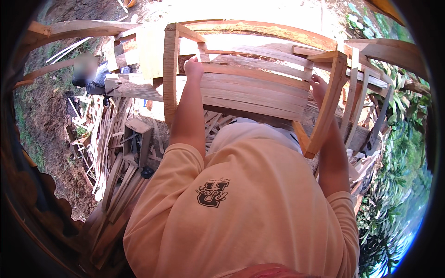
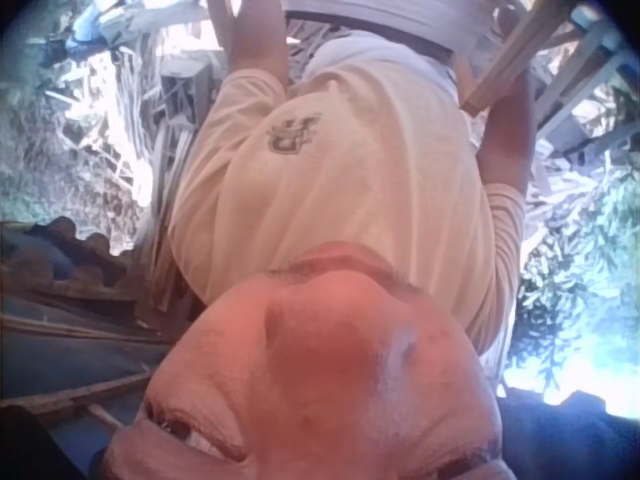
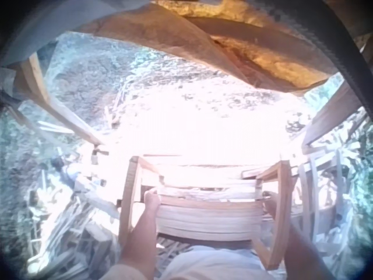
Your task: The person assembles a wooden chair by hand, fitting slats into the frame and adjusting the components. The person works outdoors in a cluttered area with wood scraps, handling the chair parts directly without visible tools.
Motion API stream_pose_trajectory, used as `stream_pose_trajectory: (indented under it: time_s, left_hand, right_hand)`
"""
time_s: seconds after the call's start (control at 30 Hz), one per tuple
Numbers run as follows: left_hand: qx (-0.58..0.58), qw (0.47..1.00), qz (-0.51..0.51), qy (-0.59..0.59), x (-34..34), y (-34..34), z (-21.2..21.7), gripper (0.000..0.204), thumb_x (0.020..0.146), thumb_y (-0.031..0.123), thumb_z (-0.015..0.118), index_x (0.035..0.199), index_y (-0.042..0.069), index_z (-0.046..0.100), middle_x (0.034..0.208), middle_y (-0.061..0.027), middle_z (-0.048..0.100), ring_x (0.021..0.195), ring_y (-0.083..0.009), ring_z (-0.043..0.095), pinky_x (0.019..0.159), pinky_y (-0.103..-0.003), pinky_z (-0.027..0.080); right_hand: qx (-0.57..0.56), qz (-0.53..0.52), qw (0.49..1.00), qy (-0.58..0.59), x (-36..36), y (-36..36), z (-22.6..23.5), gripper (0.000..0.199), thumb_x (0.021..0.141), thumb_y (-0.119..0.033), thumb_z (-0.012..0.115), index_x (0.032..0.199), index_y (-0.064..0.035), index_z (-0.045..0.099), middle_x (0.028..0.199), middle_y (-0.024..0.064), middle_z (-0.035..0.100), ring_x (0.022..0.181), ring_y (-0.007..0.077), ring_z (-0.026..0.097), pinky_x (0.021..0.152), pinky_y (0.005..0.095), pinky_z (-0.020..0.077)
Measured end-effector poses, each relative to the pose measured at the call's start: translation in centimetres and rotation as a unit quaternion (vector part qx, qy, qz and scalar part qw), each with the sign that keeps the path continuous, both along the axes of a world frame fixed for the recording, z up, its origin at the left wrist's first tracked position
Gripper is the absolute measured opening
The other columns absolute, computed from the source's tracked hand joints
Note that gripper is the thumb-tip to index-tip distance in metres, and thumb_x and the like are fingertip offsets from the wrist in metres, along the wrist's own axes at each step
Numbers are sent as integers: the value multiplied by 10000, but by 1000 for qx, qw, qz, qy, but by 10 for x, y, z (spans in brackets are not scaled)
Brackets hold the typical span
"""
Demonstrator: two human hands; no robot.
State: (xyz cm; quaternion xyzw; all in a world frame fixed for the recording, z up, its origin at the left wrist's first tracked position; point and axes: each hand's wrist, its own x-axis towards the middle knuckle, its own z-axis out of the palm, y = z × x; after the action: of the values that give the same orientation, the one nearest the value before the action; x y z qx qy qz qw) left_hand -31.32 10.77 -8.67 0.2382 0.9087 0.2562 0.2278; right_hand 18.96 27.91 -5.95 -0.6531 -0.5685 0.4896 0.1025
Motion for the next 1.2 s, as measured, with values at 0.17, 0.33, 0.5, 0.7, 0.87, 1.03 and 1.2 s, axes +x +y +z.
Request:
stream_pose_trajectory:
  time_s: [0.17, 0.33, 0.5, 0.7, 0.87, 1.03, 1.2]
  left_hand:
    - [-13, 1000, 20, 11, 15, 14, 12, 337, 861, 59, 570, 1164, -28, 691, 1118, -190, 715, 1052, -292, 691, 933, -370, 524]
    - [-65, 998, 11, 7, 24, 23, 40, 399, 837, 97, 548, 1183, -29, 700, 1127, -198, 730, 1070, -292, 698, 956, -357, 517]
    - [-79, 996, -23, 24, 8, 7, 16, 395, 883, 87, 567, 1239, -53, 663, 1246, -240, 661, 1138, -328, 660, 993, -386, 510]
    - [-68, 997, -39, 22, 23, 6, 34, 392, 898, 100, 572, 1248, -56, 655, 1225, -233, 672, 1104, -316, 670, 956, -376, 515]
    - [-70, 996, -61, -7, 25, 8, 40, 433, 900, 110, 571, 1299, -50, 623, 1210, -243, 669, 1119, -336, 657, 971, -388, 504]
    - [-76, 996, -41, 28, 20, 0, 12, 466, 898, 109, 555, 1331, -63, 582, 1296, -291, 575, 1182, -386, 597, 1012, -414, 474]
    - [-108, 993, -44, 2, 23, 8, 13, 408, 885, 83, 529, 1265, -29, 625, 1263, -287, 560, 1174, -401, 566, 1020, -428, 459]
  right_hand:
    - [3, 12, 1000, -20, 11, -5, 1, 424, 936, -179, 685, 1306, 22, 633, 1142, 130, 717, 995, 208, 670, 884, 312, 509]
    - [20, -3, 1000, -22, 19, -8, -20, 430, 937, -183, 684, 1310, 22, 628, 1173, 135, 713, 1019, 209, 670, 902, 313, 511]
    - [71, 44, 996, -20, 27, -9, -46, 393, 938, -83, 629, 1322, 1, 618, 1139, 100, 707, 907, 160, 663, 699, 300, 543]
    - [9, -7, 998, 66, 18, -14, -12, 428, 924, 19, 550, 1349, -8, 594, 1173, 100, 679, 917, 164, 658, 694, 292, 536]
    - [42, 30, 995, 87, 46, -6, -47, 433, 921, 11, 552, 1351, -6, 592, 1157, 96, 680, 977, 171, 646, 794, 296, 521]
    - [-40, 25, 997, 58, 25, 2, -23, 435, 911, -3, 569, 1345, -2, 600, 1160, 85, 678, 1051, 173, 624, 904, 299, 479]
    - [-107, -39, 980, 161, 25, 1, -3, 427, 909, -13, 584, 1336, -1, 608, 1167, 73, 673, 1038, 174, 621, 879, 278, 473]
